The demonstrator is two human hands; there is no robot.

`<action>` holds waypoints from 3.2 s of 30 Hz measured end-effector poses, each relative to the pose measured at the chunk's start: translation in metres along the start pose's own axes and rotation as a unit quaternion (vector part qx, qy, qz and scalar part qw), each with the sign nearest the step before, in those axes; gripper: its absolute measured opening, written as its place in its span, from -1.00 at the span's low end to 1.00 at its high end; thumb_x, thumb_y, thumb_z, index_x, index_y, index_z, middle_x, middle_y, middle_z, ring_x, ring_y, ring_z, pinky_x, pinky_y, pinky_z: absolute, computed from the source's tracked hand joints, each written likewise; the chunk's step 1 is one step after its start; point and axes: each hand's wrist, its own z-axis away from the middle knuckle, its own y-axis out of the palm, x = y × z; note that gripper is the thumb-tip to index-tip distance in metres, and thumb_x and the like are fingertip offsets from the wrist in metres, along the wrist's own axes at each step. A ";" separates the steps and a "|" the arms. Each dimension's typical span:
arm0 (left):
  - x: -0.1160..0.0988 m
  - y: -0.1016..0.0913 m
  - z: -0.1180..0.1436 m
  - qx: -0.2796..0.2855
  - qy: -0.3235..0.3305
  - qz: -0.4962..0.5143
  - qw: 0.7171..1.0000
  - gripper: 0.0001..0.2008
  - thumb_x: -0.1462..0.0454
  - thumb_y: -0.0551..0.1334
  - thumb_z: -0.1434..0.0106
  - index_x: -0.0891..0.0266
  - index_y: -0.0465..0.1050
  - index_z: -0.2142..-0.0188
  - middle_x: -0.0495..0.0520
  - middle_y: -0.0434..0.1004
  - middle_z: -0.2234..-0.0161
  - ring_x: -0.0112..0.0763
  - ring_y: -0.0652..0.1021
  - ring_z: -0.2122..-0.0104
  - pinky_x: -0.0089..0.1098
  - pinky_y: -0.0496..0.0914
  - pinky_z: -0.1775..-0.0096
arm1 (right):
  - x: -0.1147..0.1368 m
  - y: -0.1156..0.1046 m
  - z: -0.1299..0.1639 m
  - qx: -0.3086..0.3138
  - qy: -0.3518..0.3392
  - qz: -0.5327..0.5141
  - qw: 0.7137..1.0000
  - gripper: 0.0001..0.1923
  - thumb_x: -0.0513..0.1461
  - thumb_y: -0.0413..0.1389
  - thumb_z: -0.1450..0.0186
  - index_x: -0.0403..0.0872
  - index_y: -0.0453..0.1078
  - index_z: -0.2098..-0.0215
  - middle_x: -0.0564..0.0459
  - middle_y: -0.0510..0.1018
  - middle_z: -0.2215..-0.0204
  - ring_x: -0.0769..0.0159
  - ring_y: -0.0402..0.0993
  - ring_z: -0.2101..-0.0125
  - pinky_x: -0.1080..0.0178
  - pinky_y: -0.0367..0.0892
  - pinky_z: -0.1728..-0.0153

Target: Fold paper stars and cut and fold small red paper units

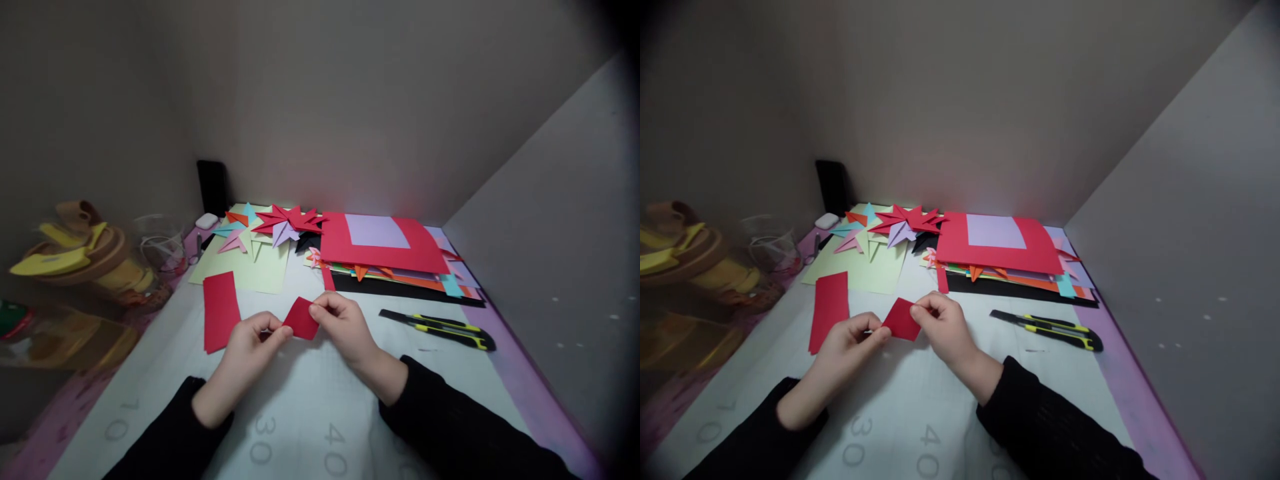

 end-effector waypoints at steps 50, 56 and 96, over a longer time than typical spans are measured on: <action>0.020 0.016 -0.005 -0.060 -0.013 0.103 0.993 -0.72 0.08 0.25 -0.15 0.29 0.44 0.43 -0.01 0.45 0.50 -0.44 0.40 0.47 -0.48 0.27 0.41 | -0.007 0.017 0.006 0.195 0.165 -0.113 0.960 -0.91 -0.25 0.12 -0.05 -0.15 0.36 0.55 0.18 0.33 0.66 0.49 0.14 0.62 0.38 0.05 0.58; 0.027 -0.002 -0.013 -0.004 -0.060 0.125 0.990 -0.68 0.09 0.34 -0.04 0.31 0.40 0.59 -0.03 0.40 0.60 -0.50 0.35 0.57 -0.50 0.22 0.48 | -0.009 0.011 0.005 0.207 0.142 -0.079 0.965 -0.91 -0.31 0.12 -0.01 -0.12 0.28 0.60 0.20 0.30 0.67 0.49 0.20 0.62 0.41 0.07 0.61; 0.017 -0.001 -0.009 0.062 -0.038 0.084 0.994 -0.74 0.11 0.23 -0.12 0.27 0.45 0.52 -0.02 0.44 0.56 -0.47 0.37 0.54 -0.47 0.23 0.46 | -0.010 0.007 0.009 0.177 -0.039 0.085 0.980 -0.58 -0.18 0.03 -0.26 -0.08 0.11 0.73 0.17 0.18 0.65 0.45 0.17 0.59 0.34 0.08 0.53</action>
